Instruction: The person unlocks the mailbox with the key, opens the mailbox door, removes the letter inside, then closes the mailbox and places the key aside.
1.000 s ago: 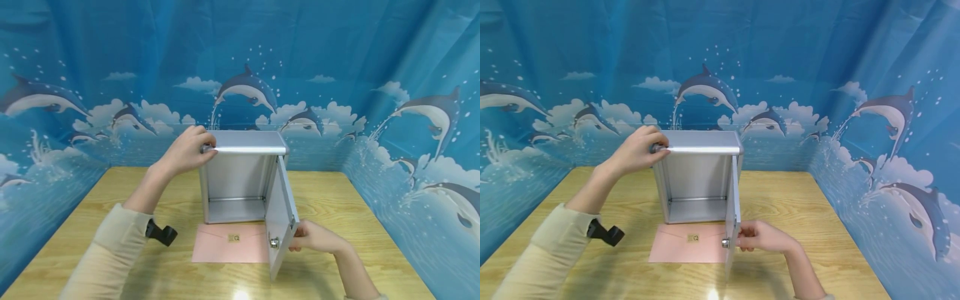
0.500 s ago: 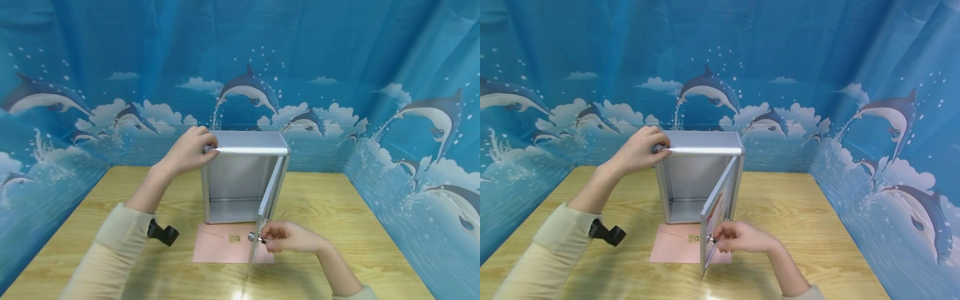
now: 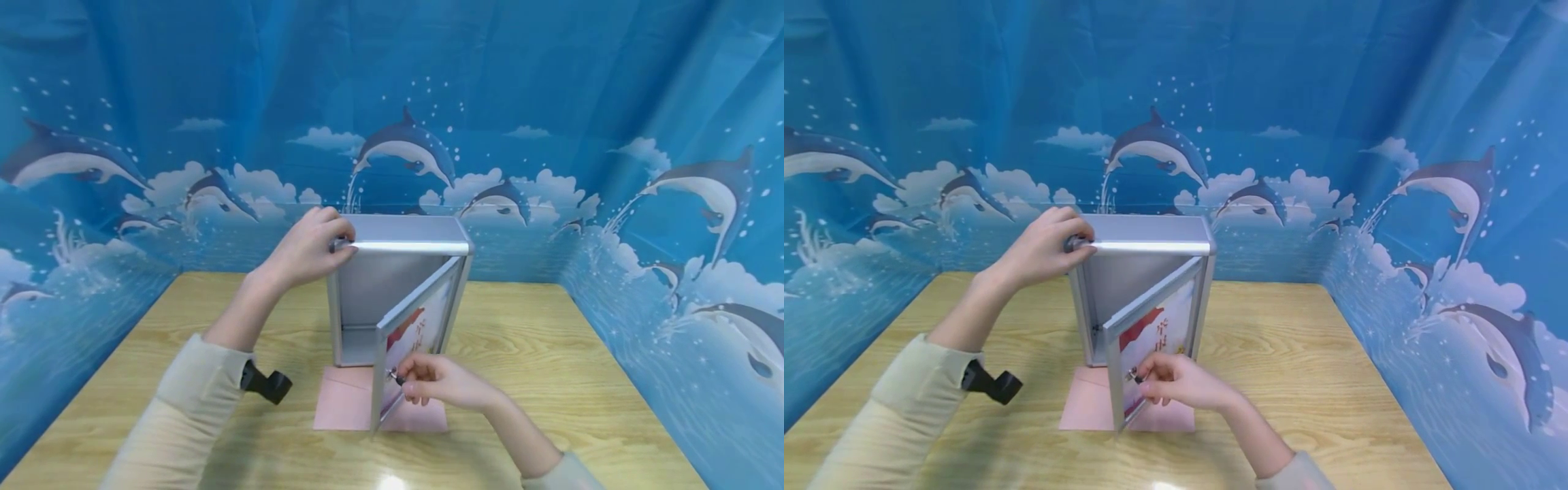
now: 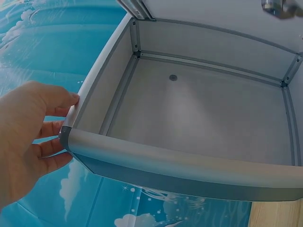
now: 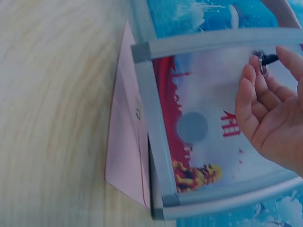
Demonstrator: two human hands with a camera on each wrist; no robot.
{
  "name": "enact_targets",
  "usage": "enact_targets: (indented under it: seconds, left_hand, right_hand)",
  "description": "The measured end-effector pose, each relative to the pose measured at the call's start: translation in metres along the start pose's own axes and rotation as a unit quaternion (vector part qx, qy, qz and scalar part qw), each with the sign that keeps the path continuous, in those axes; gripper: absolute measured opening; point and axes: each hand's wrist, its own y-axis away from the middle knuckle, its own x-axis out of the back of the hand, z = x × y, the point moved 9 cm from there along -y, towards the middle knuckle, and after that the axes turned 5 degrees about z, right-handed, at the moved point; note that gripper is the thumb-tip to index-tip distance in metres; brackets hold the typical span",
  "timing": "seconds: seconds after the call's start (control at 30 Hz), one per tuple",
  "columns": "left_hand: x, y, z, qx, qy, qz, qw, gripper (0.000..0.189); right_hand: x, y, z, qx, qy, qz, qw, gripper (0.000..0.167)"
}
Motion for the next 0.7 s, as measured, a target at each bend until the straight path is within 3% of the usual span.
enact_targets:
  seconds: [0.3,0.47,0.7]
  left_hand:
    - [0.001,0.000,0.001,-0.002,0.002,0.001,1.0000,0.012]
    - [0.000,0.000,0.000,-0.001,0.006,-0.001,1.0000,0.011]
    - [0.000,0.000,0.000,0.000,0.008,-0.001,1.0000,0.011]
  right_hand:
    - [-0.006,-0.022,0.010,-0.051,-0.037,0.063,0.9960,0.030]
    - [-0.006,-0.030,0.014,-0.081,-0.031,0.103,0.9909,0.031]
    - [-0.007,-0.038,0.014,-0.091,-0.047,0.142,0.9845,0.029]
